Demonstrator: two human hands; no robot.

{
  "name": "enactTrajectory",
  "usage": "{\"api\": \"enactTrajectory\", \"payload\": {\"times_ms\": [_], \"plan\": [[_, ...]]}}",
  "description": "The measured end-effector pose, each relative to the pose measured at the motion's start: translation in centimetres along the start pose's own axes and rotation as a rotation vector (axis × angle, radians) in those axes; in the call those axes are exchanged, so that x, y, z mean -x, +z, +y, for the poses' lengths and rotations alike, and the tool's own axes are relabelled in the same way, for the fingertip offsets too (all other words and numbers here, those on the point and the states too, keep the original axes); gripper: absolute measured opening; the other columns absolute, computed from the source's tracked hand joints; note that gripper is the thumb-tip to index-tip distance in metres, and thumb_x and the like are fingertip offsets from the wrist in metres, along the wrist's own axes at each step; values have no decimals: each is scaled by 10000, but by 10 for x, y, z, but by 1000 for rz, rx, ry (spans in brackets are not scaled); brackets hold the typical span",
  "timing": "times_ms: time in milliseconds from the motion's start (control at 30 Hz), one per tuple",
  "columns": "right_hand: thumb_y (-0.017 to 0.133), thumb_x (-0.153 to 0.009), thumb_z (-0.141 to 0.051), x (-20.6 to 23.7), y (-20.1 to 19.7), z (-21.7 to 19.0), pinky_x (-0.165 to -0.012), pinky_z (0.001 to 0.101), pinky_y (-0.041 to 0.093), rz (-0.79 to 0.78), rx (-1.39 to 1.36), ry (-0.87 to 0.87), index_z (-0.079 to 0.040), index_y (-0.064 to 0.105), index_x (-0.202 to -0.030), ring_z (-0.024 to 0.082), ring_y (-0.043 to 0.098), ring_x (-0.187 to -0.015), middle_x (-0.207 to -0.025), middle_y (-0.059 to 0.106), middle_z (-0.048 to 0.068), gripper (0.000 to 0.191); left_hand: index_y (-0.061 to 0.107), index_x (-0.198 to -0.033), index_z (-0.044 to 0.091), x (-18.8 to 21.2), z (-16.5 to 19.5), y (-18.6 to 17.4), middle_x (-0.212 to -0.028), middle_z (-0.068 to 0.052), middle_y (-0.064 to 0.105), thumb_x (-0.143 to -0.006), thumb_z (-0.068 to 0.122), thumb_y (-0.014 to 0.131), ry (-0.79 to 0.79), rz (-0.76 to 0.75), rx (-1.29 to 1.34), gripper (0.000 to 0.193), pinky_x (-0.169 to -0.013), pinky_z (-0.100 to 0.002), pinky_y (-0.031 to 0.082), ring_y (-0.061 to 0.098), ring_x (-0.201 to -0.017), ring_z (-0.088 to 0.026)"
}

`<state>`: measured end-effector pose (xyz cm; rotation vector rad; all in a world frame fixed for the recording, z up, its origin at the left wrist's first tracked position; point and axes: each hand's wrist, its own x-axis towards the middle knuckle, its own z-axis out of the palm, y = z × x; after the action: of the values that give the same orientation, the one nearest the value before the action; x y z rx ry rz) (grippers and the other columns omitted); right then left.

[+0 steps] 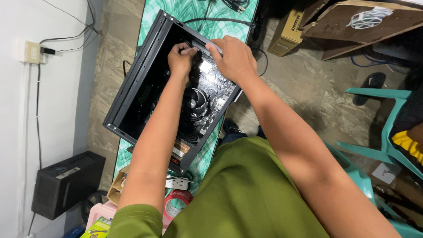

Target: The person works on a desktop computer tower on a workbench. They use a screwdriver to unscrew and open the case, reach inside to adjust internal components and cables, handle and strip a red cable with pliers, and finally mount a storage drive into the case.

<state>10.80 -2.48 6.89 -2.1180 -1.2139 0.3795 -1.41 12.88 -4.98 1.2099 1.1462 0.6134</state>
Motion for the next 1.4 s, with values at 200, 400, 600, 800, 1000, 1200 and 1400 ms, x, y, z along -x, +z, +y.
{"api": "enactTrajectory", "payload": {"times_ms": [200, 400, 600, 800, 1000, 1200, 1400], "plan": [[590, -1026, -407, 0, 1, 0, -812, 489, 494, -6, 9, 4, -127, 776, -1132, 373, 641, -935, -934, 675, 148, 353, 695, -1195, -26, 3, 0, 0, -873, -15, 730, -731, 11, 876, 82, -1, -258, 500, -754, -242, 554, 672, -801, -90], [582, -1025, -401, 1, 0, -2, -806, 487, 491, -23, 12, 26, -133, 778, -1129, 369, 636, -922, -910, 663, 147, 348, 674, -1290, -30, 4, 5, -9, -817, 13, 705, -735, 19, 886, 56, -117, -292, 596, -697, -249, 557, 642, -741, -61], [584, -1023, -406, 1, -3, -8, -809, 481, 491, -16, 34, 41, -136, 775, -1120, 357, 638, -933, -922, 668, 139, 345, 680, -1285, 32, 10, 11, -14, -840, -29, 773, -684, 6, 876, 206, -157, -588, 632, -724, -259, 588, 739, -736, -104], [585, -1023, -400, 3, -4, -9, -813, 488, 491, -7, 14, 54, -131, 771, -1130, 366, 639, -940, -939, 668, 149, 344, 721, -1241, 50, 22, 14, -19, -912, -150, 761, -653, -80, 788, 659, -71, -944, 606, -745, -403, 547, 704, -834, -334], [589, -1029, -386, 2, -2, -8, -808, 491, 498, 14, 37, 13, -111, 768, -1121, 376, 647, -940, -941, 674, 158, 340, 689, -1245, 28, 27, 14, -20, -969, -146, 749, -802, -155, 648, 451, 0, -692, 481, -800, -348, 571, 743, -873, -261], [590, -1021, -380, 2, -2, -11, -799, 499, 499, 11, 48, 29, -107, 764, -1116, 387, 643, -940, -953, 677, 172, 338, 681, -1207, -25, 23, 0, -8, -991, -156, 735, -797, -142, 694, 532, 93, -513, 426, -819, -349, 578, 744, -878, -249], [580, -1032, -383, 4, -4, -13, -800, 503, 508, -1, 52, 41, -111, 759, -1120, 387, 649, -937, -956, 675, 168, 337, 633, -1259, -69, 21, -19, 10, -1098, -195, 681, -844, -139, 697, 714, 93, -525, 426, -814, -367, 572, 708, -926, -322]]}}
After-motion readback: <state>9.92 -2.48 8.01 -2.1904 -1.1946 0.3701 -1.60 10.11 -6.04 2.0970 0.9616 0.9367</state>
